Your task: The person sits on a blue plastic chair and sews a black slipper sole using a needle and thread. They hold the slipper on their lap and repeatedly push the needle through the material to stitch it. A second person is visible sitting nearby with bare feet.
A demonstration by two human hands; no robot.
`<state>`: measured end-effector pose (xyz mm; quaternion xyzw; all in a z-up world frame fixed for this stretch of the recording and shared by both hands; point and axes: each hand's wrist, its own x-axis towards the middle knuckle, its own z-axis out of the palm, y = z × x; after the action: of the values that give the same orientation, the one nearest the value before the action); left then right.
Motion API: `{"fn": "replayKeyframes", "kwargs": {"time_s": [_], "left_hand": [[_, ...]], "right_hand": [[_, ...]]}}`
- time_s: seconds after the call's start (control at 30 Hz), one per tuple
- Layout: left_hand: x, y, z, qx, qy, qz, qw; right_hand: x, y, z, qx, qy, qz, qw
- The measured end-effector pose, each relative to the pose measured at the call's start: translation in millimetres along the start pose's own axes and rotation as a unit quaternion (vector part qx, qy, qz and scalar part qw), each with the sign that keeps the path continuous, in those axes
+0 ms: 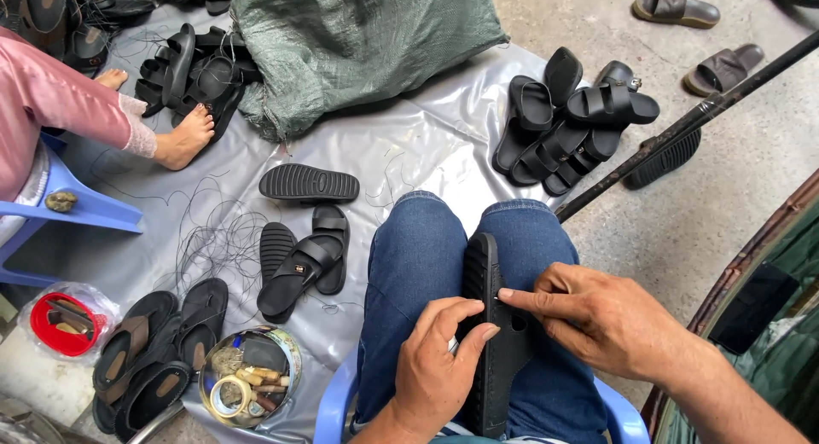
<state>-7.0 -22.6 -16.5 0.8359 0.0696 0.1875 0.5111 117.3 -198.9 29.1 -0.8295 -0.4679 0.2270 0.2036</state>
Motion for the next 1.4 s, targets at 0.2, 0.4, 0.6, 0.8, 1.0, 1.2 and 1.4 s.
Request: {"fn": "replayKeyframes", "kwargs": {"time_s": [0.2, 0.4, 0.6, 0.8, 1.0, 1.2, 1.4], "left_hand": [[-1, 1, 0, -0.003, 0.007, 0.000, 1.000], [0, 2, 1, -0.009, 0.018, 0.007, 1.000], [-2, 2, 5, 0.007, 0.038, 0.039, 0.998], [-9, 5, 7, 0.104, 0.071, 0.147, 0.981], [-6, -4, 7, 0.084, 0.064, 0.177, 0.979], [1, 0, -2, 0.076, 0.037, 0.179, 0.980], [14, -19, -53, 0.136, -0.177, 0.058, 0.973]], "right_hand": [[1, 0, -1, -0.020, -0.018, 0.012, 1.000], [4, -2, -4, 0.006, -0.034, 0.009, 0.999], [0, -13, 0, -0.104, -0.009, 0.032, 0.994], [-2, -22, 10, -0.255, 0.032, 0.024, 0.966], [7, -5, 16, -0.093, 0.158, -0.095, 0.978], [11, -13, 14, -0.122, 0.197, -0.109, 0.967], [2, -18, 11, -0.094, 0.142, -0.029, 0.985]]}}
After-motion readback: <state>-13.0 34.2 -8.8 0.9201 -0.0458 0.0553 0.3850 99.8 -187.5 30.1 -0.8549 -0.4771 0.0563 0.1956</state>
